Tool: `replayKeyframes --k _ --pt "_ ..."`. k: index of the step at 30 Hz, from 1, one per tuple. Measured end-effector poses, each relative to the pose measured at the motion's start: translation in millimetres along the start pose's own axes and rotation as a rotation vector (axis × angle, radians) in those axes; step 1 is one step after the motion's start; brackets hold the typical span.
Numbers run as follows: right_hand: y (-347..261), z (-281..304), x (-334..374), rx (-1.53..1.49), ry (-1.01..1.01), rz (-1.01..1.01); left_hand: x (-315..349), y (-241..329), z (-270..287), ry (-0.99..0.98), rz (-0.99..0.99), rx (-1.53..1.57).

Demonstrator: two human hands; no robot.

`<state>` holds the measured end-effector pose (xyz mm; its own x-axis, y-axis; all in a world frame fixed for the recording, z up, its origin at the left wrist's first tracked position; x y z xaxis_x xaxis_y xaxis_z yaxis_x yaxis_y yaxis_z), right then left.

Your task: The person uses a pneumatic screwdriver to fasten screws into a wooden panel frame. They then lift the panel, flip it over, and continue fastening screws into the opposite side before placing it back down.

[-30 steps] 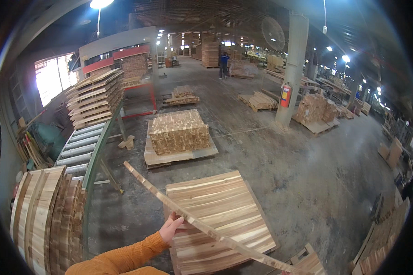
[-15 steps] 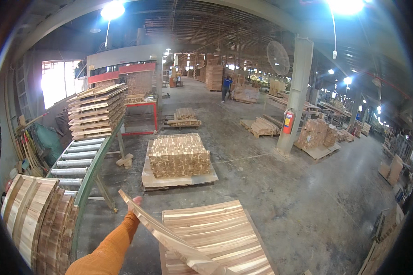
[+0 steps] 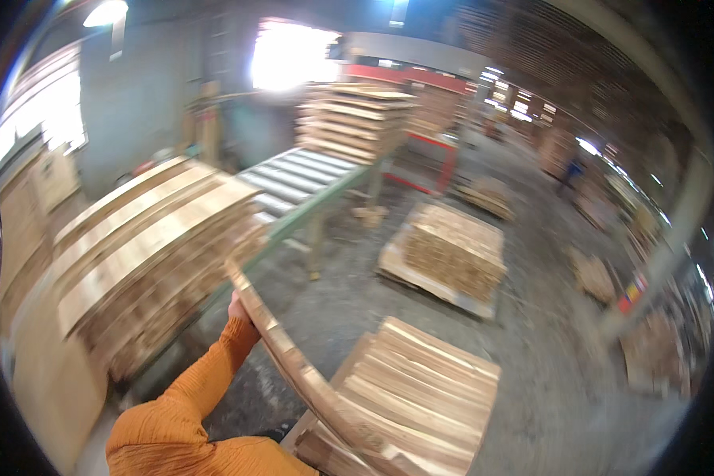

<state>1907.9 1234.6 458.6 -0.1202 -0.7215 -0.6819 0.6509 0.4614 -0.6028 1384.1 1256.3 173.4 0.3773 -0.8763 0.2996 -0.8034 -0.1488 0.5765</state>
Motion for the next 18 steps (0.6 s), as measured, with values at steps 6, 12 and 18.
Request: replayKeyframes --k 6,12,18 --pt "-116.3 -84.9 -85.8 -0.263 -0.001 0.276 136.0 174.9 50.1 -0.129 -0.470 -0.153" --pt "-209.7 -163.7 -64.4 -0.459 -0.015 0.330 301.4 308.1 74.8 -0.054 -0.790 -0.450" --pt "-281.1 -208.8 43.3 -0.724 -0.028 0.261 485.2 419.8 118.5 0.032 -0.981 -0.420"
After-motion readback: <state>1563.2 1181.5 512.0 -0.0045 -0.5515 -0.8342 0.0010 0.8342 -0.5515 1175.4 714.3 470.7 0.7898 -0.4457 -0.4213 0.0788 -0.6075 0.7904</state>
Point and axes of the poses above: each hand's wrist, its own x-axis away from the middle knuckle, its own z-axis out of the back of the hand, y = z × x, the point moved 3 cm from there along -x, towards the middle knuckle, and after that the axes turned 3 degrees about -y, right-handed, at the moved point
